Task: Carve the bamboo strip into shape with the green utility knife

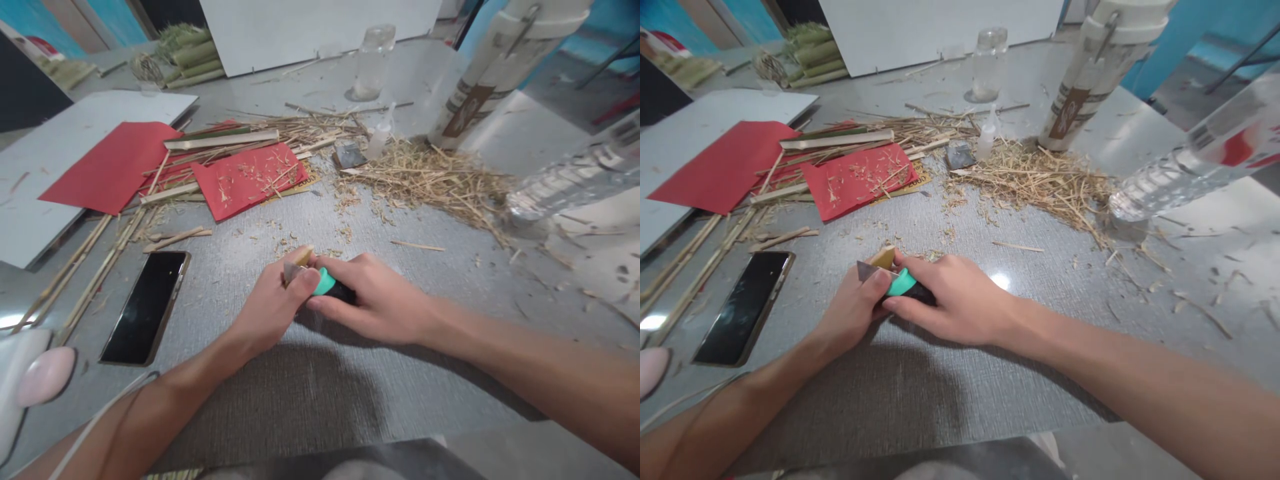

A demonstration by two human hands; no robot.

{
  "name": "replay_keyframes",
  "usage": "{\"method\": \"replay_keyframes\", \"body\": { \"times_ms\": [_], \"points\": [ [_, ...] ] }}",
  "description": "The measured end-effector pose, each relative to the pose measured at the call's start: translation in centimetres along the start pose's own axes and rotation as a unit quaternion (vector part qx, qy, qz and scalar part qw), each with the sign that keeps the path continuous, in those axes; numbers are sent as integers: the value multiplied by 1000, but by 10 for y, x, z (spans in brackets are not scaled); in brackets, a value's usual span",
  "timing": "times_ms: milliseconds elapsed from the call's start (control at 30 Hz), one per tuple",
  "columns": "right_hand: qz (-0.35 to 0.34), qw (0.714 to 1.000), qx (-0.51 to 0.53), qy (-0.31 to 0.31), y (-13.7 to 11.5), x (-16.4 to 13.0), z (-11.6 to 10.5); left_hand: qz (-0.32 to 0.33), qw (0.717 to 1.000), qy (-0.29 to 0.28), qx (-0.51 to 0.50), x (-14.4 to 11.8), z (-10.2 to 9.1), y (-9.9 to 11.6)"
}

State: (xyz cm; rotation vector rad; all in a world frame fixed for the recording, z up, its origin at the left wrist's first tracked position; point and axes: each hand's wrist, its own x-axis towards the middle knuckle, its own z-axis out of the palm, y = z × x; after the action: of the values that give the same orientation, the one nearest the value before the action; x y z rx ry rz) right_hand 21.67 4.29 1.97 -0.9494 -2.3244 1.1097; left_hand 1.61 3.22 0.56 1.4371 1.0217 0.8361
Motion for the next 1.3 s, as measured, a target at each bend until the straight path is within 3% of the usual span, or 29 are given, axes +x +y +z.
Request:
{"method": "replay_keyframes", "body": {
  "times_ms": [700,1300],
  "points": [
    [-5,1000,-9,-12,0,0,1,4,1000,-26,-7,-1,-1,-2],
    [17,996,-83,-38,-2,2,0,2,998,5,66,-1,1,5]
  ]
}}
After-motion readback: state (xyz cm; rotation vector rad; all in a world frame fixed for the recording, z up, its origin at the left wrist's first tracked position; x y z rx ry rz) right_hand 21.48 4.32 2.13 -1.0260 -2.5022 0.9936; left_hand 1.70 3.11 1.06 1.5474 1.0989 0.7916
